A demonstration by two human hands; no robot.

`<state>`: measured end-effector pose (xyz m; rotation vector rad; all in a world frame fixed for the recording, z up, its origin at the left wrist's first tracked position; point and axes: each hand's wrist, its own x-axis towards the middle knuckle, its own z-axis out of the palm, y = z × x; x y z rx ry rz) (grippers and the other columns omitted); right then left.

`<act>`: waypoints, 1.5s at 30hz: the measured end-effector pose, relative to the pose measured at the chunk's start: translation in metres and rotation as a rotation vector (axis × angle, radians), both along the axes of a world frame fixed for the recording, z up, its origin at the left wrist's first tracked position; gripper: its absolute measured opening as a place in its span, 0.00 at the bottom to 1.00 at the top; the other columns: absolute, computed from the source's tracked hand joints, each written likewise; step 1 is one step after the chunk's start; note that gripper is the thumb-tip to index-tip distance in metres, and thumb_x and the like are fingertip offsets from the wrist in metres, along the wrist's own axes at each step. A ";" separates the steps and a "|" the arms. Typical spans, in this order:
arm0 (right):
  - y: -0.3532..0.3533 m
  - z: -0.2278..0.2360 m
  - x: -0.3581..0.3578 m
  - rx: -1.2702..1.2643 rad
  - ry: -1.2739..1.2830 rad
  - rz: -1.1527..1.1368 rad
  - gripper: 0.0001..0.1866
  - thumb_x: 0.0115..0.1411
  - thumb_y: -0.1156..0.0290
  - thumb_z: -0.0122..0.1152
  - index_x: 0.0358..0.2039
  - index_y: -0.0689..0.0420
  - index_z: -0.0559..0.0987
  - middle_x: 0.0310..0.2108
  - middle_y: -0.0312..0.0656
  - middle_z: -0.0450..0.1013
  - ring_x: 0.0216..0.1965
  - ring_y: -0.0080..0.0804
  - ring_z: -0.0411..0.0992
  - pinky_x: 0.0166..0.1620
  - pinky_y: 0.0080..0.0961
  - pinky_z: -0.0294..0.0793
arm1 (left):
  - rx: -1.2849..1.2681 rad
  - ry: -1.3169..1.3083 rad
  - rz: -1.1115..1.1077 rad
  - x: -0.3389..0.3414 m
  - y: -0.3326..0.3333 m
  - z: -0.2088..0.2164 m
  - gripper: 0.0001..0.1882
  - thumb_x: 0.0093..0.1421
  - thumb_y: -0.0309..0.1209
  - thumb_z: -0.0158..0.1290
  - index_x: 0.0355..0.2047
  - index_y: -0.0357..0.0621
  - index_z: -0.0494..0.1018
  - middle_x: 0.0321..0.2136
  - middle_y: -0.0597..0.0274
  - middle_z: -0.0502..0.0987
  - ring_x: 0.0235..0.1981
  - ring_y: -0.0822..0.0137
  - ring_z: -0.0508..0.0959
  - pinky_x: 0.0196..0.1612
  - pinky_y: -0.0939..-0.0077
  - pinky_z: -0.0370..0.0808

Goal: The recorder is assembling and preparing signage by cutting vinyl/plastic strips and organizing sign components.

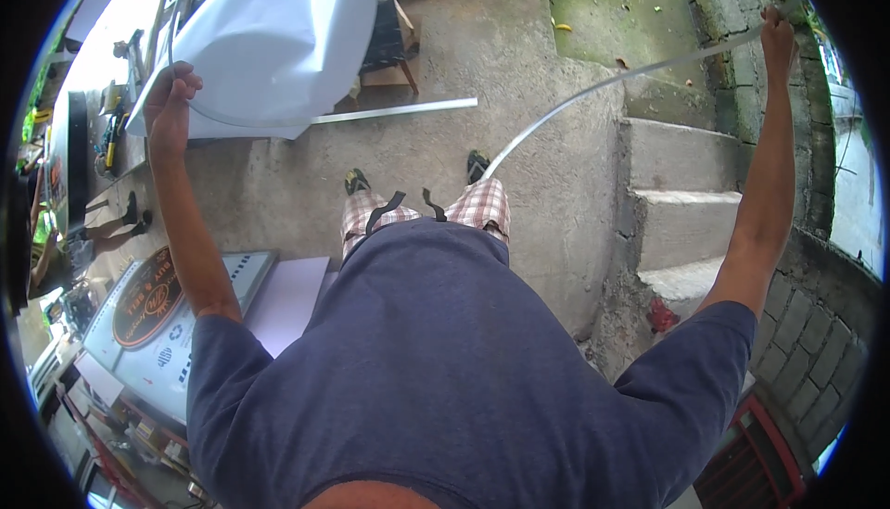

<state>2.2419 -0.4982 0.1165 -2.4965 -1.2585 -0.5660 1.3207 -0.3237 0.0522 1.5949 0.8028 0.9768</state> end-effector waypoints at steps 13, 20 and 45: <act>-0.042 -0.123 0.003 0.138 0.192 -0.174 0.24 0.61 0.47 0.41 0.41 0.46 0.83 0.43 0.44 0.78 0.49 0.43 0.73 0.53 0.37 0.66 | -0.236 0.235 -0.019 0.096 -0.063 -0.082 0.09 0.53 0.26 0.62 0.36 0.49 0.81 0.31 0.70 0.81 0.38 0.77 0.77 0.45 0.78 0.72; -0.082 -0.171 -0.096 0.192 0.127 -0.014 0.21 0.63 0.51 0.47 0.41 0.49 0.83 0.41 0.38 0.79 0.46 0.36 0.75 0.51 0.34 0.68 | -0.253 0.310 0.041 0.029 -0.096 -0.125 0.10 0.50 0.28 0.64 0.35 0.53 0.82 0.32 0.71 0.82 0.39 0.75 0.78 0.49 0.74 0.73; 0.127 -0.088 -0.103 -0.239 0.501 0.656 0.20 0.69 0.57 0.45 0.38 0.63 0.75 0.22 0.34 0.66 0.24 0.24 0.63 0.29 0.24 0.65 | -0.285 0.149 0.437 -0.060 -0.143 -0.129 0.11 0.59 0.30 0.58 0.41 0.40 0.77 0.37 0.62 0.80 0.42 0.72 0.77 0.49 0.74 0.74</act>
